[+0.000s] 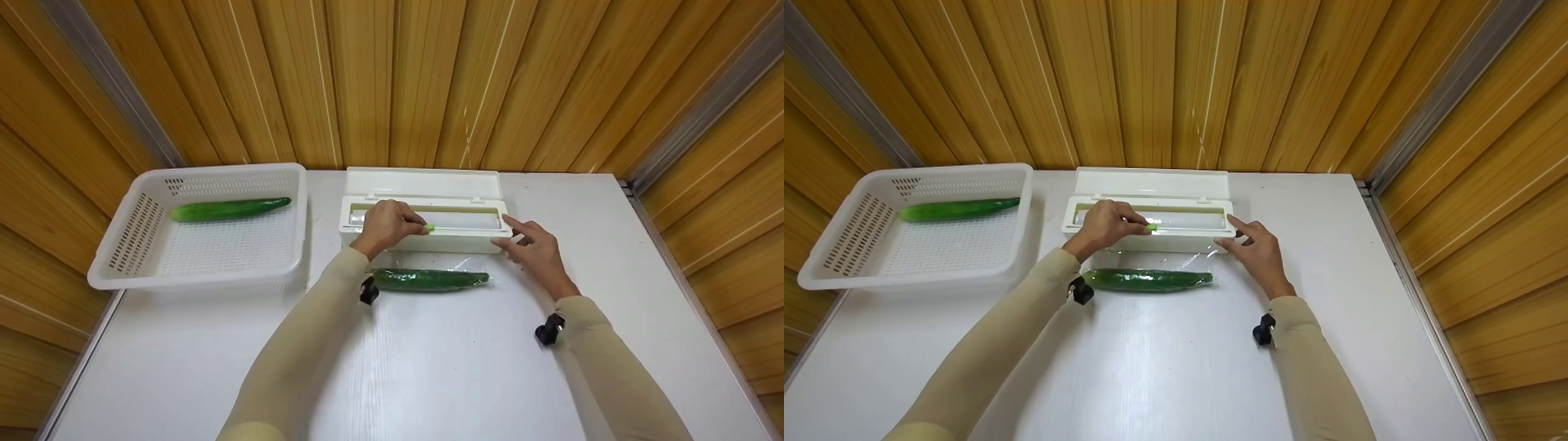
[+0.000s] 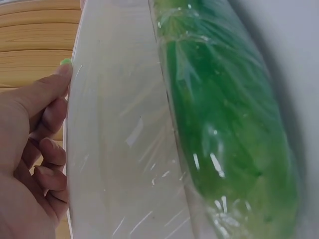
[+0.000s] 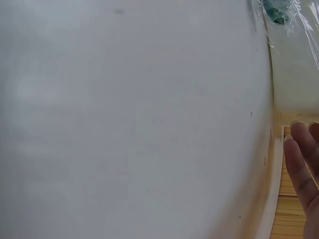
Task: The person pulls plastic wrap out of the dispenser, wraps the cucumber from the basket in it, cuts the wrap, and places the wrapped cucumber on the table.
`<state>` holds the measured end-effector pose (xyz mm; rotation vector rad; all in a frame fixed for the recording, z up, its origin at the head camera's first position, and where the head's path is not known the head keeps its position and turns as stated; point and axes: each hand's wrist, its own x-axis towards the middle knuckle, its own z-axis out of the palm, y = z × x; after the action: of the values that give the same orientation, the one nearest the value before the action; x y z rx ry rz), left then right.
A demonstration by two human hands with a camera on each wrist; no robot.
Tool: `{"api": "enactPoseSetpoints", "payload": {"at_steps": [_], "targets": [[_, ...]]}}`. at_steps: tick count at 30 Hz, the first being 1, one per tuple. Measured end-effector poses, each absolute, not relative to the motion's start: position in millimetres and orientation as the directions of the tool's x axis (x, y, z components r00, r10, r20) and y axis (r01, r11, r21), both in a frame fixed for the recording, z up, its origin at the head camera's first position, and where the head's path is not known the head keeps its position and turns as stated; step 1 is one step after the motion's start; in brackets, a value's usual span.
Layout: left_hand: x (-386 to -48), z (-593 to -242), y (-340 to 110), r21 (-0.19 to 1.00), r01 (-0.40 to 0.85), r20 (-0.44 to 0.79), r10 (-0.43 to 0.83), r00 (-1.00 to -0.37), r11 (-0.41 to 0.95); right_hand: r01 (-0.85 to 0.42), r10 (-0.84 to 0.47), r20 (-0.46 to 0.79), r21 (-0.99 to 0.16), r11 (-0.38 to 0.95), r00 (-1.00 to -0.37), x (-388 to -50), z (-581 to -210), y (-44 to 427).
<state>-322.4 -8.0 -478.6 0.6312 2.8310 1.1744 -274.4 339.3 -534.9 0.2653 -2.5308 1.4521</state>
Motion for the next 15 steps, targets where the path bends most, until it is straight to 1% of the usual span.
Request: {"api": "enactPoseSetpoints", "payload": {"at_steps": [5, 11, 15], "targets": [[-321.4, -478.7, -11.4, 0.696, 0.342, 0.126, 0.362, -0.924, 0.632, -0.241, -0.037, 0.260, -0.823, 0.514, -0.965, -274.1, -536.6, 339.5], [-322.9, -478.8, -14.3, 0.673, 0.359, 0.131, 0.374, -0.918, 0.646, -0.240, -0.031, 0.261, -0.826, 0.510, -0.965, -274.0, -537.0, 337.8], [-324.2, -478.4, -19.7, 0.682, 0.366, 0.135, 0.383, -0.914, 0.633, -0.246, -0.030, 0.266, -0.834, 0.494, -0.963, -273.9, -535.8, 338.1]]}}
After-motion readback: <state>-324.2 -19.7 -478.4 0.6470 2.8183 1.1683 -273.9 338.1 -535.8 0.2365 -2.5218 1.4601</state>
